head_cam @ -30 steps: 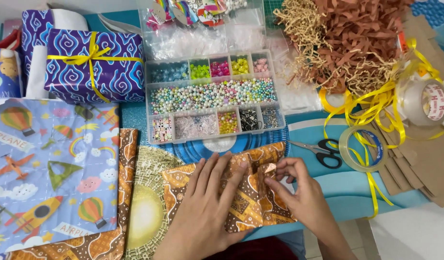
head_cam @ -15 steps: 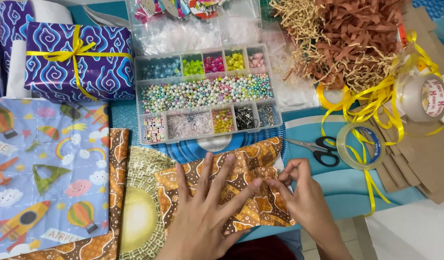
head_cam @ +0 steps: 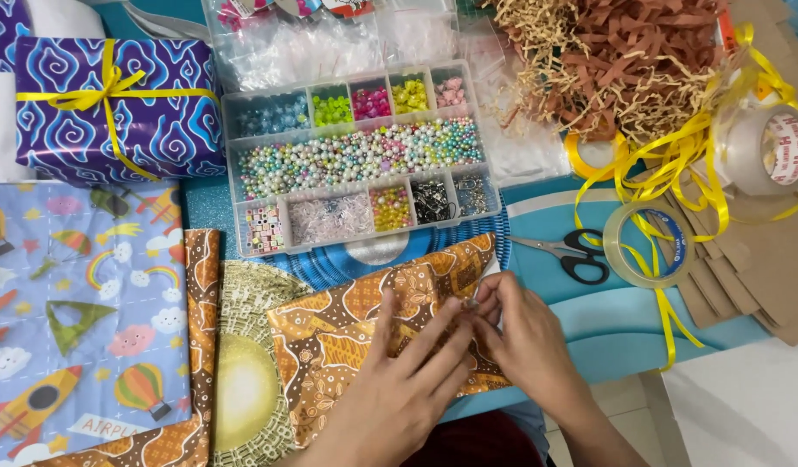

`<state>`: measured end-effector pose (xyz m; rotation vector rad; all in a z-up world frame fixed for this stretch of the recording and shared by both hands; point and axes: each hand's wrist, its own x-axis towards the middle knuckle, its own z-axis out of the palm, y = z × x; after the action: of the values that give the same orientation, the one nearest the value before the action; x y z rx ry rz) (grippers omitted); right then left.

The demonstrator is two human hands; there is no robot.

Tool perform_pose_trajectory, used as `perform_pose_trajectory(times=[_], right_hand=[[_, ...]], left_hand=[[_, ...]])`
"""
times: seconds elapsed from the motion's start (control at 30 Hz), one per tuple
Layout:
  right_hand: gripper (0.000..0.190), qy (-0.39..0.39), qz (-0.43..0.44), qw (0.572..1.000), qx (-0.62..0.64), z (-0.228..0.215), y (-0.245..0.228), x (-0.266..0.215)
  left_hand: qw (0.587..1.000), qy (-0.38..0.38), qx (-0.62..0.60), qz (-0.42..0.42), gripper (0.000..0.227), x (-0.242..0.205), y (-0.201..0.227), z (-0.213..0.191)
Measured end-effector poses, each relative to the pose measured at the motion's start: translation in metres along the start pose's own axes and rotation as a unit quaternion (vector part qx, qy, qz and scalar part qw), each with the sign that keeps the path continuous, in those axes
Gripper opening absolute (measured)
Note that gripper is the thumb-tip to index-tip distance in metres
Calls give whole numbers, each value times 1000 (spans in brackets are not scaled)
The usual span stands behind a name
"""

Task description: A person wraps a small box with decorative paper, making neat folds and securing them with tape.

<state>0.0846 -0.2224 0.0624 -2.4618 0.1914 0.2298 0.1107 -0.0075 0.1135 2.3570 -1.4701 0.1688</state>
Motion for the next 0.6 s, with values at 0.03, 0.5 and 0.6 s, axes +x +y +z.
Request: perform_pose_trajectory(times=[0.03, 0.5, 0.6], right_hand=[[24, 12, -8, 1000, -4, 0, -2, 0], [61, 3, -344, 934, 94, -11, 28, -58], [27, 102, -327, 939, 21, 7, 33, -57]], left_hand=[[1000, 0, 1, 15, 24, 0, 1, 0], [1000, -10, -15, -12, 20, 8, 9, 7], [999, -8, -47, -16, 13, 8, 10, 7]])
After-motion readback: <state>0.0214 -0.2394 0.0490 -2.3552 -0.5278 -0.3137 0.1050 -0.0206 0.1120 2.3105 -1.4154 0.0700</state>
